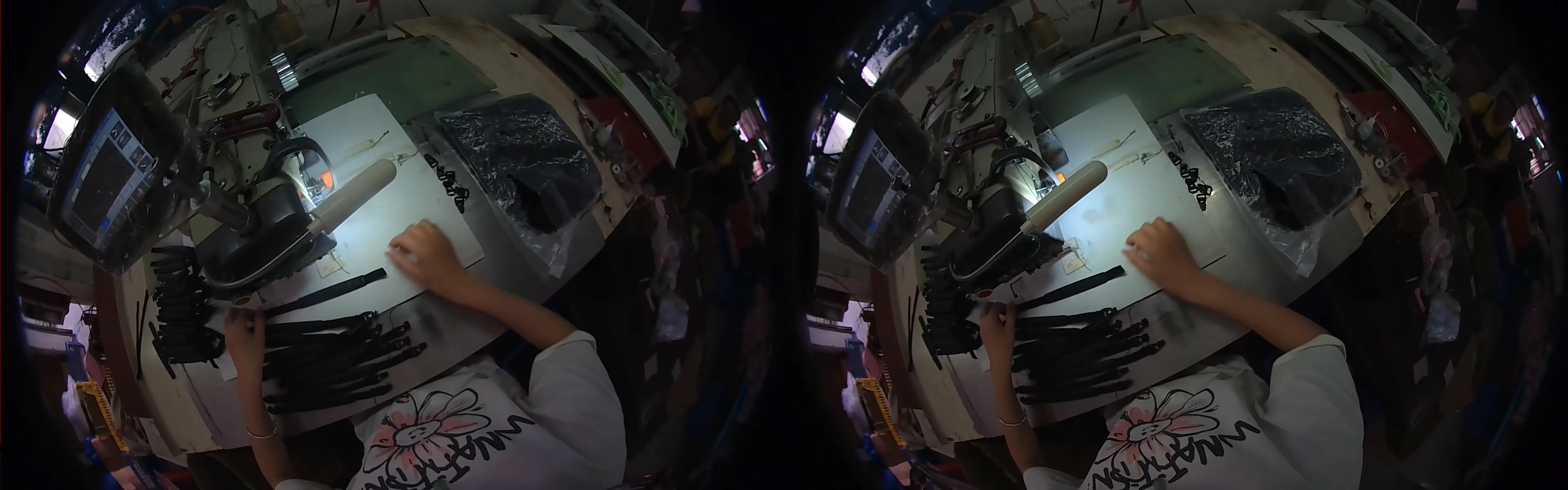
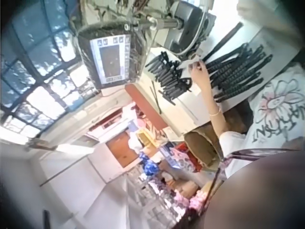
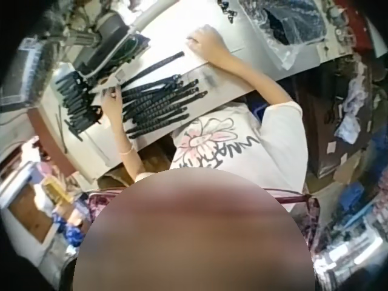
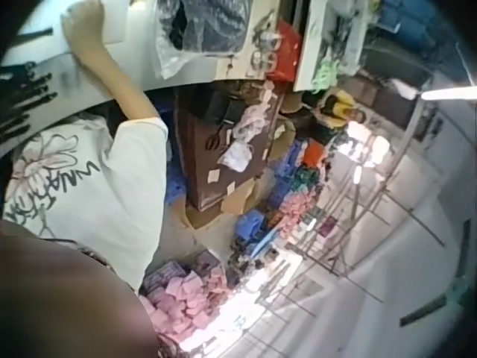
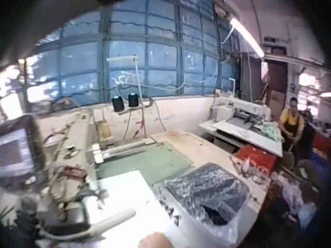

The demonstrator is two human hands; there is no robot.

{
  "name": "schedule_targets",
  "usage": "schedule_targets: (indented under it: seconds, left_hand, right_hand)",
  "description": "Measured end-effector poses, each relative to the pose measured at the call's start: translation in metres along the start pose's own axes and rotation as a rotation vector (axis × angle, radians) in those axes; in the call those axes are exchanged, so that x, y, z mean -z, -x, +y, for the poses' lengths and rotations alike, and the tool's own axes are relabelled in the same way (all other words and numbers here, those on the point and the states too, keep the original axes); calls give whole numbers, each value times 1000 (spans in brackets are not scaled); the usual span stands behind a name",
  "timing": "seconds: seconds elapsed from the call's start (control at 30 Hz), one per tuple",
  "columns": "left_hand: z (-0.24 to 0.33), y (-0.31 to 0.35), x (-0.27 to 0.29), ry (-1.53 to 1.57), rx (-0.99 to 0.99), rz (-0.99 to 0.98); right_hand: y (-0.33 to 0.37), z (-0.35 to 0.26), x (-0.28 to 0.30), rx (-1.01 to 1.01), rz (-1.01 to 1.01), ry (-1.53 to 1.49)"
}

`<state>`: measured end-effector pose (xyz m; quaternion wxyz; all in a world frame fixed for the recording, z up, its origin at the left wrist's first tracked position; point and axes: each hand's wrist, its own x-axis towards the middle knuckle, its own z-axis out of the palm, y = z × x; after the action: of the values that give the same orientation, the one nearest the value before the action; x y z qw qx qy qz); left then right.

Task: Using an industrial assembly machine to process and add hardware to leather straps.

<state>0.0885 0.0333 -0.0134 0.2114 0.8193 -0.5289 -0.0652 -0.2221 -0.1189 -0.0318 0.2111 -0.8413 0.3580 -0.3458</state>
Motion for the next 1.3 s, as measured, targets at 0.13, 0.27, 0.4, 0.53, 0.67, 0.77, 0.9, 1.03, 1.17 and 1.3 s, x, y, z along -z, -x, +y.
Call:
schedule_targets:
  seconds: [0.13,0.27,0.4,0.53,0.67,0.77,0.9,1.03,1.17,1.3]
  left_hand:
    - [5,1,3,-29,-52,83]
    - [38,4,8,132,54,39]
    - [70,11,-3,282,-153,8]
    - [123,8,-14,480,-236,-260]
    - [157,6,-44,779,-152,-379]
    - [168,-1,-53,923,-49,-493]
    - [163,-7,-62,1105,81,-613]
    - [161,-6,-63,1139,91,-536]
    - [159,-6,-64,1257,121,-499]
    - [153,-7,-58,1007,58,-439]
  right_hand:
    - [-27,63,46,-149,228,237]
    - [-35,107,52,-146,156,136]
    - [-44,86,60,-559,80,-584]
    - [-40,38,55,-704,-195,-1015]
    - [-29,8,35,-706,-297,-1226]
    - [-20,-2,19,-707,-302,-1253]
    - [-15,-11,5,-770,-291,-1303]
    - [-14,-16,2,-771,-291,-1460]
    - [-13,-18,1,-748,-269,-1524]
    - [-18,-23,11,-759,-273,-1494]
